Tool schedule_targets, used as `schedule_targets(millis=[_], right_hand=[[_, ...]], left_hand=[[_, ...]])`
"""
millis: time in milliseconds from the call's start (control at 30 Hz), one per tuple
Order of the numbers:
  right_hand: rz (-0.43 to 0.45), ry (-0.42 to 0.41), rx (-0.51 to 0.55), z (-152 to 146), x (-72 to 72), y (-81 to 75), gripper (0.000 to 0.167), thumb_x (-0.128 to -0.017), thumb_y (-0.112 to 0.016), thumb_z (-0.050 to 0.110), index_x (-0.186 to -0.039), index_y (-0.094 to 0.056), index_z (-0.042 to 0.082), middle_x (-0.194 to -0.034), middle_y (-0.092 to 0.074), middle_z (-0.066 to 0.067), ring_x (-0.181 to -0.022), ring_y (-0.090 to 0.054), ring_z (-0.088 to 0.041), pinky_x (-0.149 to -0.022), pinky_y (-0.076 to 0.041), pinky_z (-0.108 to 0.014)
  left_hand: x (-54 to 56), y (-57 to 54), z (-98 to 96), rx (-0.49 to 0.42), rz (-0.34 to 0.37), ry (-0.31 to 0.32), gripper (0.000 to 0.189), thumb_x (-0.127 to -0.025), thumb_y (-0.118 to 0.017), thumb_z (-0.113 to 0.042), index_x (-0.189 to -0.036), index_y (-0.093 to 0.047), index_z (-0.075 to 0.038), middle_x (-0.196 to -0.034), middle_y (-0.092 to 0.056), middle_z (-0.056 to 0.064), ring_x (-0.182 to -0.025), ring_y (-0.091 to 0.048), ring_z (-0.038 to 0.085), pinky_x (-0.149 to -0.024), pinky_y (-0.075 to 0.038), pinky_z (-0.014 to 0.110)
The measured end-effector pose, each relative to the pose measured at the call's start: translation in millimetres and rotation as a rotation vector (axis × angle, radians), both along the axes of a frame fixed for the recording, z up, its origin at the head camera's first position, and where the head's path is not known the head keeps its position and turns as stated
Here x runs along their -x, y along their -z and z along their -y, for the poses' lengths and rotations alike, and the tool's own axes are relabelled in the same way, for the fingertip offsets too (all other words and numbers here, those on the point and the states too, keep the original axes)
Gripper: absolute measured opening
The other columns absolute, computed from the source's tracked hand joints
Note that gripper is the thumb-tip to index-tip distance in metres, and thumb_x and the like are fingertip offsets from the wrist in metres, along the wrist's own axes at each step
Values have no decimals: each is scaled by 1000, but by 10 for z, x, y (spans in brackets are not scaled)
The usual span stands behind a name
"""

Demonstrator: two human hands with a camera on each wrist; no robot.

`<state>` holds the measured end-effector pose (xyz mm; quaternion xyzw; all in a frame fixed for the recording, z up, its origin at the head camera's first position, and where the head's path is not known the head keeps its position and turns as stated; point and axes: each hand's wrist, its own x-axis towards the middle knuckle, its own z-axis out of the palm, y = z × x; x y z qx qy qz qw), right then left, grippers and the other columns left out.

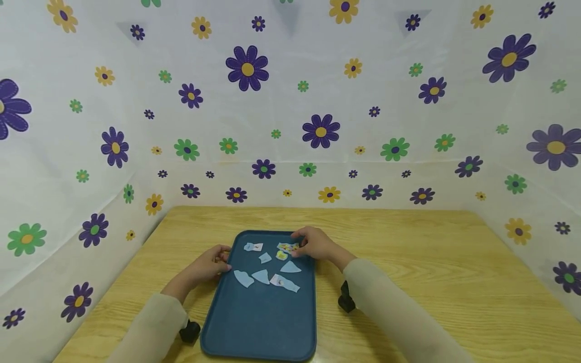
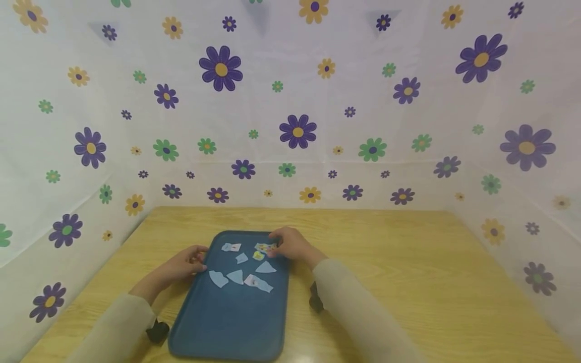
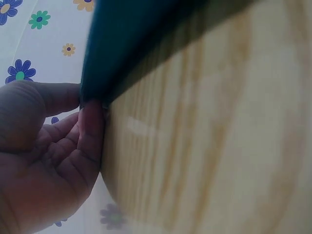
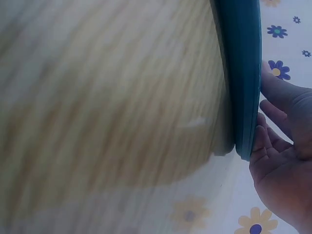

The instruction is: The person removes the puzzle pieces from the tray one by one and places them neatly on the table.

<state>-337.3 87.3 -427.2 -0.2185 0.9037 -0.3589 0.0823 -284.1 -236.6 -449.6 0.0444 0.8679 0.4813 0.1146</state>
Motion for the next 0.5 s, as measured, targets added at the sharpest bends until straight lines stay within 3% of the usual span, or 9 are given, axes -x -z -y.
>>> schedule_targets(millis=[233, 500], right_hand=[[0, -15, -56, 36, 17, 10, 48, -81, -80, 17, -125, -64, 6, -99, -58, -3, -83, -51, -18, -73, -44, -31], [-45, 11, -113, 82, 0, 42, 47, -81, -81, 21, -123, -66, 6, -112, -57, -7, -94, -52, -20, -88, -44, -38]], left_hand=[[-14, 18, 18, 18, -14, -8, 48, -93, -62, -3, -137, -44, 2, -107, -51, 13, -91, -51, 26, -72, -46, 35], [-34, -13, -5, 25, -12, -9, 48, -93, -61, -1, -138, -44, 2, -103, -51, 12, -89, -51, 26, -72, -46, 34]])
